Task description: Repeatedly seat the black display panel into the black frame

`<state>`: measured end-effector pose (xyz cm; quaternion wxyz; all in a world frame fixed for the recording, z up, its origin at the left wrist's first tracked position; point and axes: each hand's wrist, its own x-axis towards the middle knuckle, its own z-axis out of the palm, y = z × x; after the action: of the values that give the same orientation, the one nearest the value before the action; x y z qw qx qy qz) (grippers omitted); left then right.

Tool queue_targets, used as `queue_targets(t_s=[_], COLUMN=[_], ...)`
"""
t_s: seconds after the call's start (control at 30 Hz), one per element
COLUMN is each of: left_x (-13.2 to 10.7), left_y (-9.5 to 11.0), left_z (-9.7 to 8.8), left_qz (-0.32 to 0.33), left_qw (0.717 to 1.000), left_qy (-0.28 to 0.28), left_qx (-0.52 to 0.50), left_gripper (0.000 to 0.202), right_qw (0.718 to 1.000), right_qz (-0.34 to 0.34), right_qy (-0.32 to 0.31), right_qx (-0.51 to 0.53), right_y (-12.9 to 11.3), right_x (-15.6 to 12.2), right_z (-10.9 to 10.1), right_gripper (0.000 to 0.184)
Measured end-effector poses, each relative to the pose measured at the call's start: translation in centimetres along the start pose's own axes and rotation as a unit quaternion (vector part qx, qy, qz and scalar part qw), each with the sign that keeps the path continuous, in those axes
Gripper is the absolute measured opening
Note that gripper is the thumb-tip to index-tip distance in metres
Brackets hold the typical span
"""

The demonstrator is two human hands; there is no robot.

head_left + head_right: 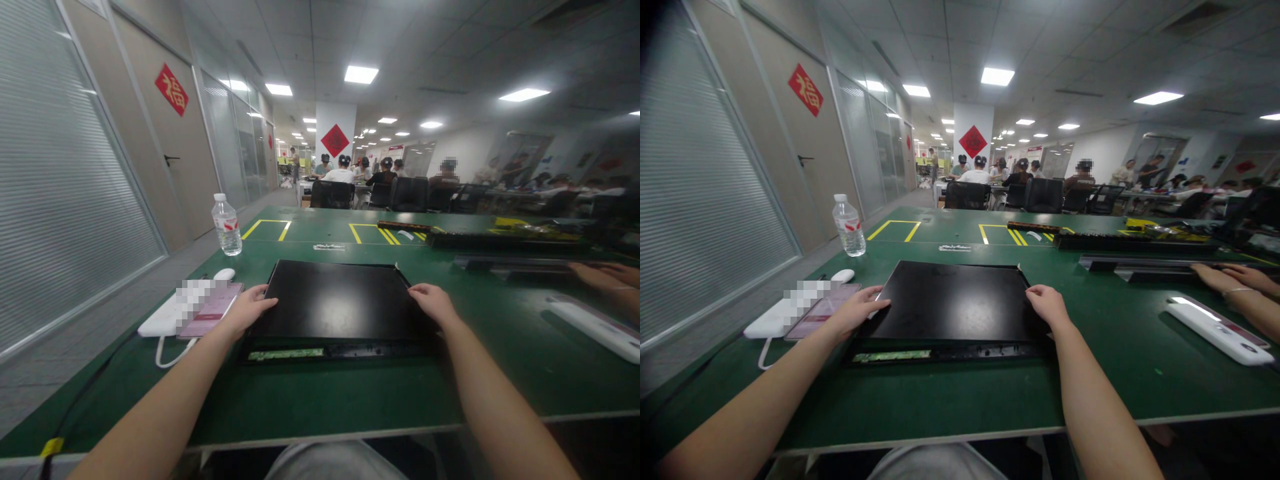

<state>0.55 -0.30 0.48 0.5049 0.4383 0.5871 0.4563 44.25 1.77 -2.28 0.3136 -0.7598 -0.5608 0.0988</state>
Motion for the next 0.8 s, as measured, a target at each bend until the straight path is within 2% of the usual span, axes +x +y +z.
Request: queue_targets(t_s=[0.13,0.27,0.37,0.5,0.6,0.8], left_x=[0.2,0.9,1.5,2.2,2.5,2.4], left_y=[0.0,-0.6,-1.1,-1.5,-1.6,-1.7], left_z=[-0.2,-0.7,-1.3,-1.8,-1.9,-1.8], left_qz=[0.008,0.042,0.080,0.150,0.157,0.148], left_qw=[0.999,0.998,0.996,0.974,0.966,0.966], left_qy=[0.009,0.015,0.018,0.078,0.090,0.082], left_qx=[-0.029,-0.038,0.015,0.147,0.186,0.193], left_gripper=[0.042,0.048,0.051,0.041,0.036,0.030], right_qw=[1.000,1.000,1.000,0.999,0.999,0.998], right_qz=[0.006,0.009,0.010,0.011,0.012,0.028], right_qy=[-0.002,-0.005,-0.006,-0.003,-0.002,-0.011], right_qx=[0.004,0.013,0.023,0.034,0.044,0.056], right_y=[-0.2,-0.2,0.1,0.4,0.4,0.3], right_x=[-0.1,-0.1,0.0,0.2,0.3,0.3], right_z=[-0.1,-0.1,0.0,0.1,0.1,0.0], right_gripper=[0.018,0.018,0.018,0.020,0.021,0.021])
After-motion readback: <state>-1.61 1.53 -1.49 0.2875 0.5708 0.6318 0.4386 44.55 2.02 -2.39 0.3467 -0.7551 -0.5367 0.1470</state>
